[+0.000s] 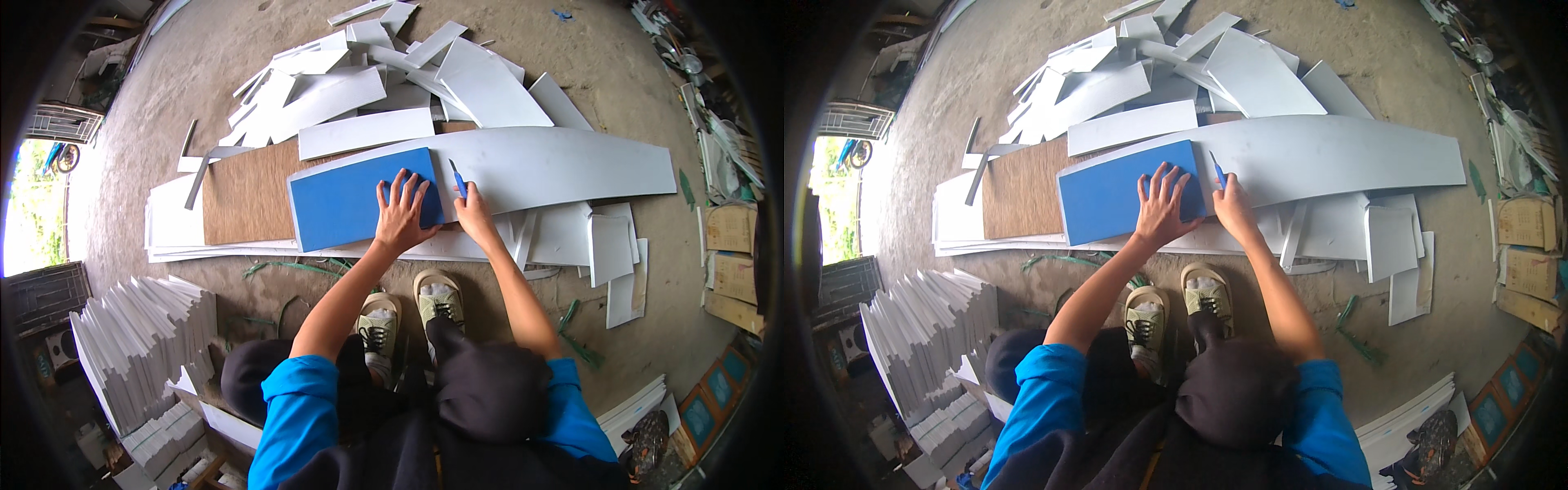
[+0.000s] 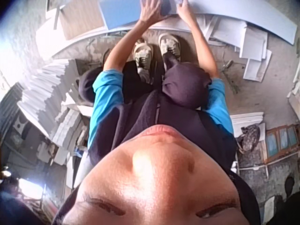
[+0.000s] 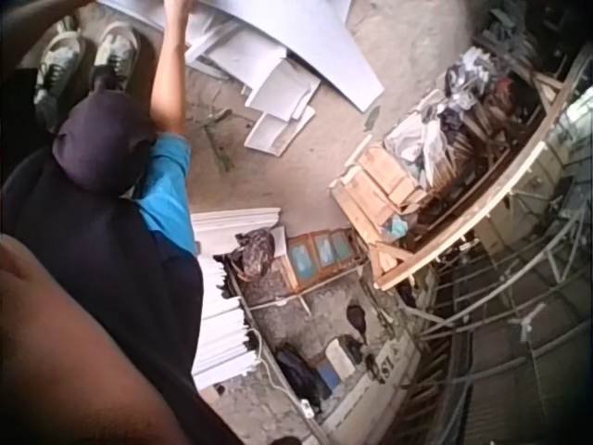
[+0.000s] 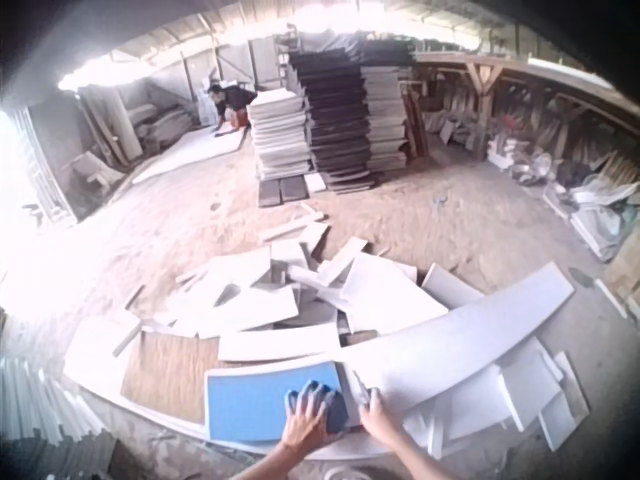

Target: The person uses a blue utility knife to cut white rectangular sheets of material. They use a blue rectangular template to guide the cuts, repeatedly scoring the material and snapping off the excess pieces. The person works on the floor, surrounded by stacks of white sheets and cut-off scraps.

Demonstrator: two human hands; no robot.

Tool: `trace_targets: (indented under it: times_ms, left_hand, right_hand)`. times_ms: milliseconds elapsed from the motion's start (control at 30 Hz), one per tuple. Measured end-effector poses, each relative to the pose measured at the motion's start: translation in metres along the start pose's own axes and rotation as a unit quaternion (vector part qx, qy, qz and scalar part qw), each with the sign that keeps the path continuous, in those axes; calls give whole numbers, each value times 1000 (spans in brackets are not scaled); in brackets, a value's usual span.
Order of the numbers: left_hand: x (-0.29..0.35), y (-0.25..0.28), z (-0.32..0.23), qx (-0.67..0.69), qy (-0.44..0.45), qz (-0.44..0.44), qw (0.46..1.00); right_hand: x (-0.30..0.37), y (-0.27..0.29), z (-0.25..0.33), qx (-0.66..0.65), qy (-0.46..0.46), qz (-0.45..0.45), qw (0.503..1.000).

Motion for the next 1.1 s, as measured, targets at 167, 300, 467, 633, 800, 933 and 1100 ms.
trace_targets:
  times_ms: [167, 300, 467, 633, 800, 933, 1100]
  left_hand:
    - [0, 5, 10, 5, 9, -22, 1000]
    - [-6, -3, 9, 20, 12, 27, 999]
    - [-4, -8, 12, 30, 6, 47, 998]
    - [-5, -5, 11, 28, 8, 42, 999]
    - [-5, -8, 12, 20, 6, 48, 999]
    - [-4, -7, 15, 19, 11, 41, 999]
    - [-6, -8, 11, 16, 10, 48, 999]
  right_hand:
    - [-10, -19, 44, 194, -7, 45, 980]
    - [-21, -20, 56, 251, 41, -19, 967]
    - [-25, -30, 65, 292, 28, 0, 956]
    - [-27, -31, 66, 325, 39, -12, 945]
    - [-26, -33, 70, 340, 31, -13, 940]
    - [-27, -36, 72, 332, 7, 14, 943]
    - [-38, -36, 65, 285, -14, 39, 958]
Point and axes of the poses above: each hand's wrist, its own x-axis away from the middle knuckle, its own y-axis out of the back of the hand, z = x × y, the point moved 9 cm from there along -x, towards the middle knuckle, and after that the axes turned 10 degrees about -y, right-handed, at the moved point
